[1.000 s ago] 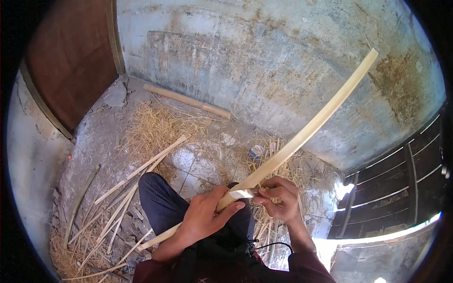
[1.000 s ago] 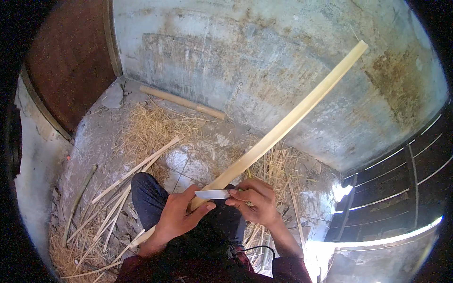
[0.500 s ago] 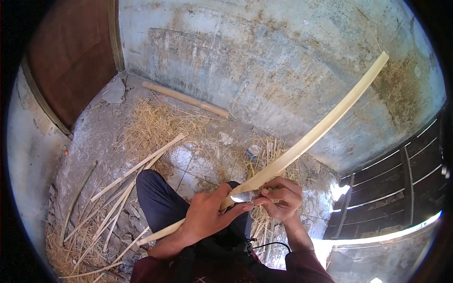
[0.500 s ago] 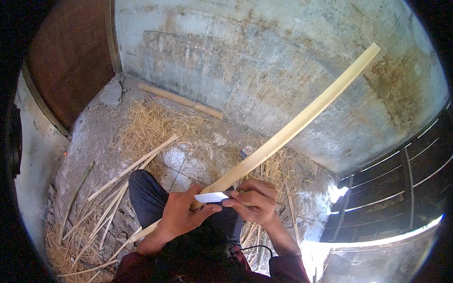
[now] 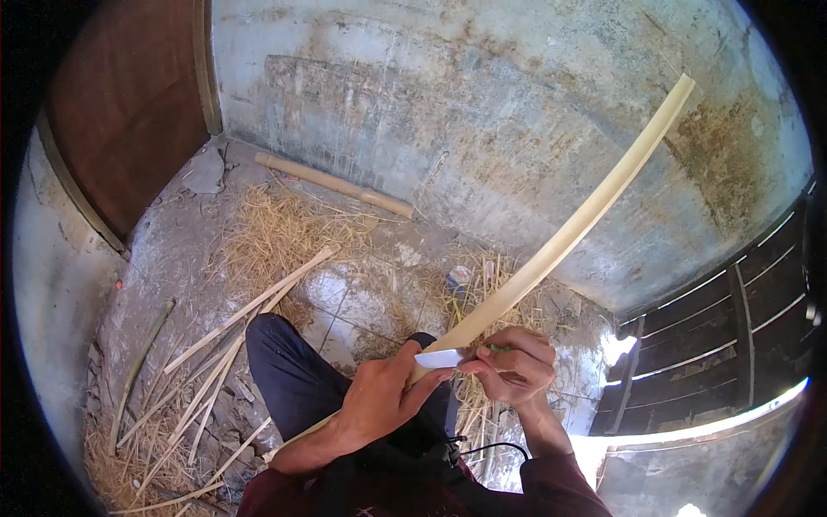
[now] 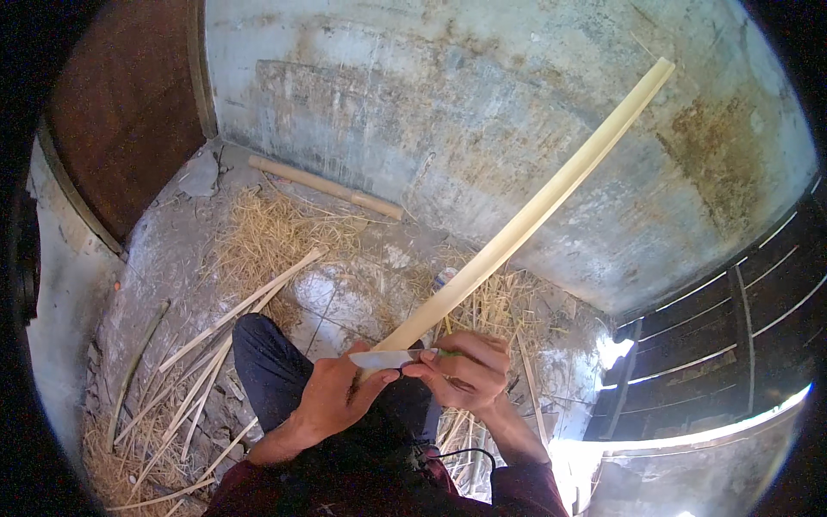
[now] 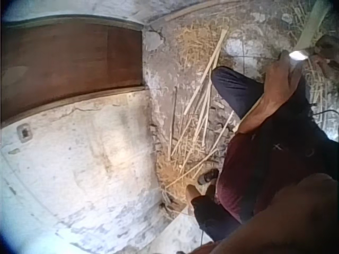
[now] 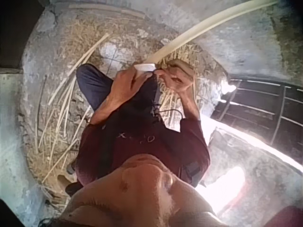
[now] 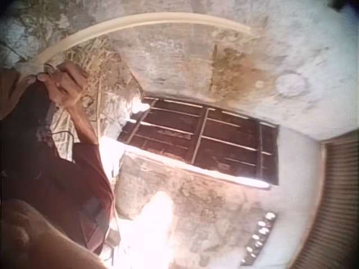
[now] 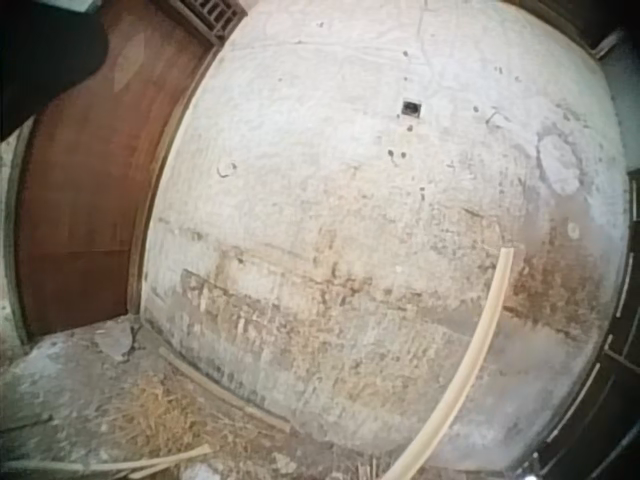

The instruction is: The person uses a knife to shave and smooth a thin strip of bamboo, repeatedly running the blade along the surface to remove layers and splinters.

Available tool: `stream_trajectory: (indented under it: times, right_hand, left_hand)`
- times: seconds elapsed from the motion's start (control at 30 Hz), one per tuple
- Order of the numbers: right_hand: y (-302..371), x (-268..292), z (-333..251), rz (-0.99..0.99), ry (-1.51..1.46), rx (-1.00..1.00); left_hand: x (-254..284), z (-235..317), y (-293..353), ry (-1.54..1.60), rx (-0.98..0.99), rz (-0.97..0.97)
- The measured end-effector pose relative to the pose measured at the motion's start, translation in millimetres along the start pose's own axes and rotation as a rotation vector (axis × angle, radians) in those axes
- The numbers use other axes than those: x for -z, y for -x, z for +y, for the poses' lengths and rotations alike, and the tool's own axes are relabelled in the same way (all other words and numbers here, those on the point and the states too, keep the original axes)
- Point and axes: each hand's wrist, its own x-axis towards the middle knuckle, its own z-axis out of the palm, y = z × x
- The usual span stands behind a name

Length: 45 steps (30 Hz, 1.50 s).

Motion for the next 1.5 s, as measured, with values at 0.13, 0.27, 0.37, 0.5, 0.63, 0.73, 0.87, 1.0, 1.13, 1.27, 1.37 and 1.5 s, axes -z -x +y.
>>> stream_trajectory:
  times: [0.13,0.27,0.37,0.5,0.63,0.73,0.87,1.0,1.13,1.27,1.37,1.5]
  right_hand:
    - [7.6,-1.3,1.3,0.014,0.028,-0.048]
    - [9.2,-1.9,7.0,0.037,0.061,0.023]
    - [13.4,0.9,11.1,0.125,0.106,-0.021]
    - [3.9,23.5,28.7,0.312,0.146,-0.177]
    - [0.0,32.6,28.1,0.265,0.081,-0.246]
    - [2.7,33.2,30.2,0.274,0.105,-0.236]
    - [-0.3,26.8,32.0,0.206,0.088,-0.066]
    - [-5.9,13.7,13.7,0.097,0.115,-0.014]
    - [-2.8,10.9,7.2,0.055,0.138,0.005]
    - [-5.9,11.1,1.6,0.049,0.147,-0.017]
    - [-7.5,8.9,4.9,0.086,0.15,0.041]
    - [-4.5,19.6,19.9,0.262,0.146,-0.062]
  left_hand:
    - [-0.6,1.5,-0.3,-0.026,0.041,-0.003]
    - [0.3,3.4,-4.1,-0.037,0.023,0.002]
    - [0.6,6.2,-3.1,-0.052,0.026,0.006]
    - [-1.3,0.6,9.6,-0.035,0.069,-0.001]
    - [2.3,-2.1,11.0,-0.068,0.079,-0.009]
    - [2.4,-5.0,11.8,-0.087,0.064,-0.019]
    - [5.0,-2.7,12.0,-0.055,0.078,-0.045]
    - [7.0,7.3,8.1,-0.019,0.113,-0.057]
    - [9.6,11.1,6.2,-0.022,0.096,-0.055]
    - [5.7,2.5,10.0,-0.076,0.086,-0.058]
    - [4.7,-0.4,10.7,-0.06,0.079,-0.06]
    - [5.1,1.4,17.6,-0.056,0.107,-0.062]
